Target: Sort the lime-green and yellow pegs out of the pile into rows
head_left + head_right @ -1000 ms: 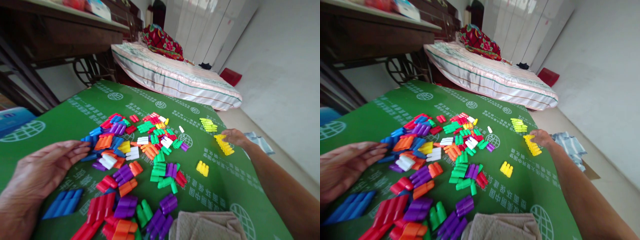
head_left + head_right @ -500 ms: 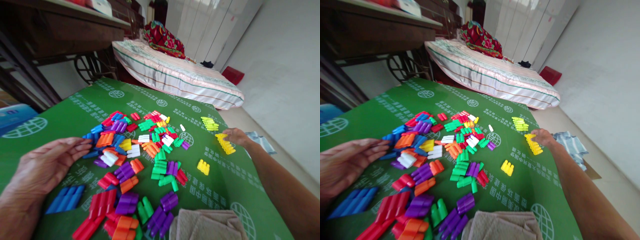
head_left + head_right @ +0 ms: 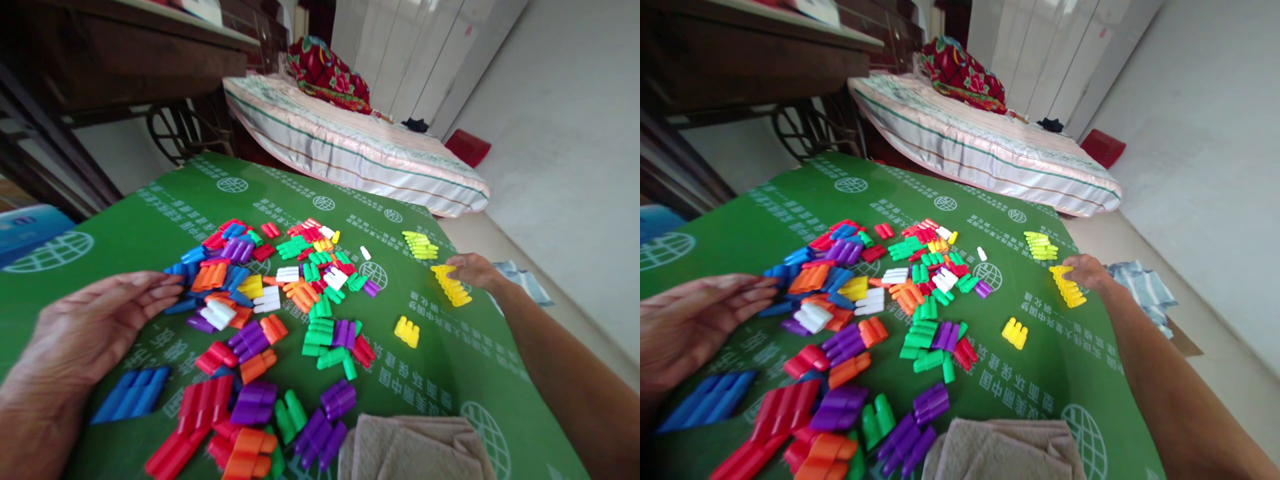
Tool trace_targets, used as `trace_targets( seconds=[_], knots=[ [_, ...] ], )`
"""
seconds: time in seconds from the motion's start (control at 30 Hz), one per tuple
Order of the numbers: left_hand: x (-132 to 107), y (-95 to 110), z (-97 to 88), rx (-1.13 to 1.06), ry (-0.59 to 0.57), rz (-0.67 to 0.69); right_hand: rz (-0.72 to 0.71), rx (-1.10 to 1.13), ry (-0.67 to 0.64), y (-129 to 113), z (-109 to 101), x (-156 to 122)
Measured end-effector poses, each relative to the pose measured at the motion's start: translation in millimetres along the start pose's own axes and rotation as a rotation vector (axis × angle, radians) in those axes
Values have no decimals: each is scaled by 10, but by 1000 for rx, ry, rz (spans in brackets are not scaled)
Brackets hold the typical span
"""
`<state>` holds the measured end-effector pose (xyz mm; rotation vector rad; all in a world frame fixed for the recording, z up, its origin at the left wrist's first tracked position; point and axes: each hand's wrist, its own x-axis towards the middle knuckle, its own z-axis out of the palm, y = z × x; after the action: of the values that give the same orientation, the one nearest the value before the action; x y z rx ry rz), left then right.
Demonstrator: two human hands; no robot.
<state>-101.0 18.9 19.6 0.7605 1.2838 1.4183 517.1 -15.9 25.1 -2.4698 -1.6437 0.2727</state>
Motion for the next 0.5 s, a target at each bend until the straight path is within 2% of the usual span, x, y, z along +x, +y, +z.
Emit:
trace_targets(
  seconds=[0.5],
  knots=[
    [-18, 25, 29, -18, 17, -6, 35, 34, 34, -162, -84, -107]
  ],
)
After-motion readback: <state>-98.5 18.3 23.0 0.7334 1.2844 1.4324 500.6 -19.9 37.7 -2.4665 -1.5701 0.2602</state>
